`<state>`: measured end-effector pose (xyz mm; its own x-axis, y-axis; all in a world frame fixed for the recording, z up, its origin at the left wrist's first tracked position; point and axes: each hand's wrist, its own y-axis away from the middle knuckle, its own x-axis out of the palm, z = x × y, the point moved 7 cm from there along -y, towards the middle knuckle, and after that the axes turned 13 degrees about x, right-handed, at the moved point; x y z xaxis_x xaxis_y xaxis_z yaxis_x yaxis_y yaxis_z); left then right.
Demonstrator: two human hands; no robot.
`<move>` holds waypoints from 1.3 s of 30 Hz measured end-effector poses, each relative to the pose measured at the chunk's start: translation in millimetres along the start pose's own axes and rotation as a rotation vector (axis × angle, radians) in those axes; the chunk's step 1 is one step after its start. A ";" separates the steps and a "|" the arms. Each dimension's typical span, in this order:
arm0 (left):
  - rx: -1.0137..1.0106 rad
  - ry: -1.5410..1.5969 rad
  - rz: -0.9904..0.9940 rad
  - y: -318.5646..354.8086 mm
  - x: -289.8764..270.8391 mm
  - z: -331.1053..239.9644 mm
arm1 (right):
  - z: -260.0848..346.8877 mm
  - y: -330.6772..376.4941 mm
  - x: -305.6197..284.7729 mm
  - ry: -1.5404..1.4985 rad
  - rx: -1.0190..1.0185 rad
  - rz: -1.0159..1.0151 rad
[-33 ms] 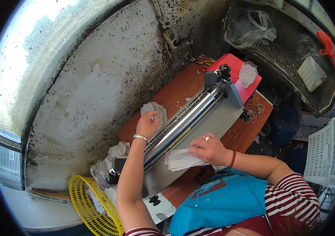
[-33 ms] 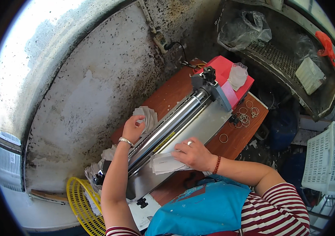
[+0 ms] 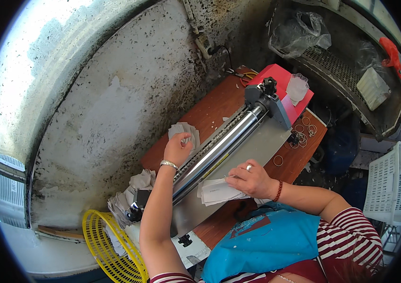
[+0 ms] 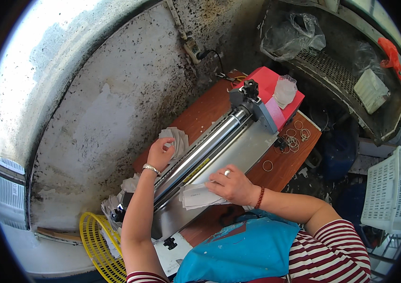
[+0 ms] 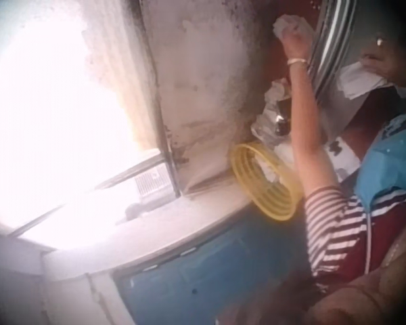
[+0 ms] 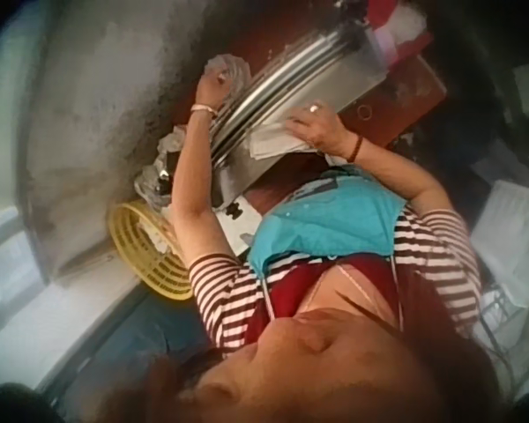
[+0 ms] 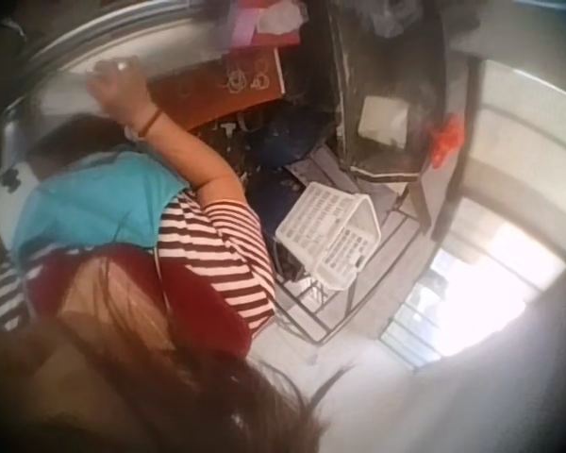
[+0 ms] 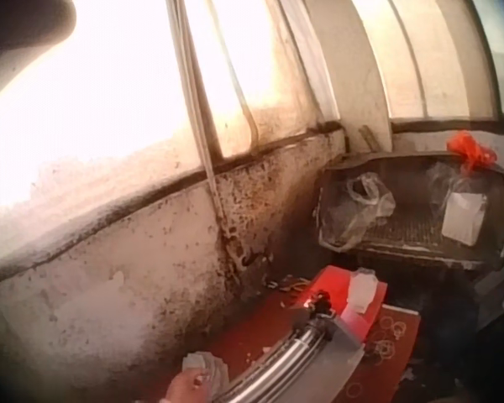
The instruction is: The person feeds cutout pieces into a roller machine by hand, collects and stacks the processed pieces, and then gathers the entire stack into a bundle.
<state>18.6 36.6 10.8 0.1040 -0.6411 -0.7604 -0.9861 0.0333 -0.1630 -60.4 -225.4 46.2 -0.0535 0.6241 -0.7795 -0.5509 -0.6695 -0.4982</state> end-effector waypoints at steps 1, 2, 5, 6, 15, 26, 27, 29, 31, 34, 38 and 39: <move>0.004 0.003 0.017 -2.9 2.9 -2.5 | 3.6 0.6 -3.0 0.039 -0.042 -0.055; 0.012 -0.004 0.020 -5.0 4.7 -5.6 | 3.0 -0.4 -1.6 0.001 -0.018 -0.025; -0.008 0.034 0.063 -11.4 12.7 -11.3 | -9.8 -4.4 -6.5 -0.211 0.134 0.034; -0.024 0.068 0.098 -12.9 16.8 -11.9 | -20.0 -5.9 -6.9 -0.320 0.236 0.099; -0.090 0.196 0.383 -28.4 62.1 -12.1 | -114.2 -6.9 9.6 -0.720 0.882 0.503; -0.087 0.178 0.478 -37.7 72.2 -17.6 | -122.3 -10.9 14.7 -0.732 1.015 0.531; -0.080 0.178 0.485 -38.5 73.0 -17.7 | -122.3 -13.5 14.0 -0.690 1.007 0.478; -0.062 0.175 0.495 -39.6 73.8 -17.4 | -120.0 -15.4 15.0 -0.723 1.012 0.405; -0.055 0.178 0.508 -39.9 74.9 -16.1 | -113.2 -19.6 6.1 -0.768 0.901 0.232; -0.054 0.184 0.507 -40.3 75.2 -12.8 | -112.4 -8.3 5.9 -0.810 1.018 0.236; -0.052 0.186 0.494 -43.1 77.9 -6.7 | -106.7 -8.5 0.7 -0.839 1.016 0.196; -0.012 0.176 0.471 -45.4 76.8 -6.4 | -102.7 -11.3 -0.7 -0.729 0.967 0.205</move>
<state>70.6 -19.0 -36.2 -0.3748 -0.6781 -0.6322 -0.9223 0.3419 0.1799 31.4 -259.6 13.4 -0.4937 0.8294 -0.2614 -0.8519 -0.4010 0.3368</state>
